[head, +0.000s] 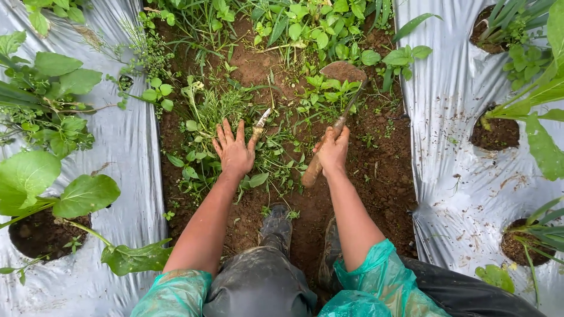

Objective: The person uses a hand hoe to loosen soil and uproot weeds between rows of plants in a garden. They gather the removed weeds by hand and carry them to a compost pile, then return to continue weeding the garden rows.

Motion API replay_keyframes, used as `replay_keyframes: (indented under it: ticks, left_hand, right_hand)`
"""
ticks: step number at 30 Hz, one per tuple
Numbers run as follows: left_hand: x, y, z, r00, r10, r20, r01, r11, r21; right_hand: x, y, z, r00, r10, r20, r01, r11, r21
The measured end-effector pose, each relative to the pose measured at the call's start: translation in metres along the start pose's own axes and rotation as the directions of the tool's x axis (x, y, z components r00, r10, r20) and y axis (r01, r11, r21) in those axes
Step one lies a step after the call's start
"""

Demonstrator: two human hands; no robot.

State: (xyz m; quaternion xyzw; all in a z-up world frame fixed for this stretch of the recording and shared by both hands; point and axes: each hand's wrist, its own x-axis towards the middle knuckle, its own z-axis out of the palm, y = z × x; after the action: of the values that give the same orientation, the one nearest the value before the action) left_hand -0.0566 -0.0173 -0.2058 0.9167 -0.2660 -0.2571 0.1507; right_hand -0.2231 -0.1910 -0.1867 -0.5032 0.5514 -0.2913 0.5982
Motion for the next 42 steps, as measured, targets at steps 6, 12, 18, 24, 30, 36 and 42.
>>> replay_keyframes:
  ticks: [6, 12, 18, 24, 30, 36, 42]
  left_hand:
    - [0.017, -0.018, 0.015, 0.990, -0.009, 0.140, 0.018, 0.998, -0.058]
    - [0.025, -0.030, 0.025, 0.986, 0.006, 0.166, 0.004, 0.998, -0.063]
    - [0.026, -0.032, 0.028, 0.985, -0.002, 0.173, 0.018, 0.996, -0.090]
    - [0.017, -0.011, 0.008, 0.998, -0.034, 0.052, 0.039, 0.994, -0.106]
    - [0.019, 0.046, -0.017, 0.987, 0.065, -0.147, -0.049, 0.993, 0.107]
    - [0.077, 0.092, 0.044, 0.932, 0.338, -0.131, -0.343, 0.939, -0.015]
    - [0.114, 0.167, 0.088, 0.952, 0.307, -0.011, -0.275, 0.836, -0.475]
  right_hand:
    - [-0.077, 0.020, 0.029, 0.948, 0.231, 0.218, -0.183, 0.958, -0.221]
    - [-0.074, -0.007, 0.029, 0.963, 0.148, 0.224, -0.085, 0.960, -0.268]
    - [-0.016, -0.007, -0.003, 0.997, -0.050, 0.052, 0.059, 0.982, -0.177]
    - [0.010, 0.014, -0.019, 0.991, -0.130, -0.042, 0.124, 0.986, -0.110]
    - [0.003, 0.001, -0.033, 0.983, -0.169, -0.067, 0.160, 0.979, -0.130]
    - [0.008, 0.008, -0.050, 0.989, -0.142, -0.049, 0.133, 0.979, -0.157]
    - [0.009, 0.001, -0.066, 0.986, -0.159, -0.045, 0.148, 0.971, -0.187]
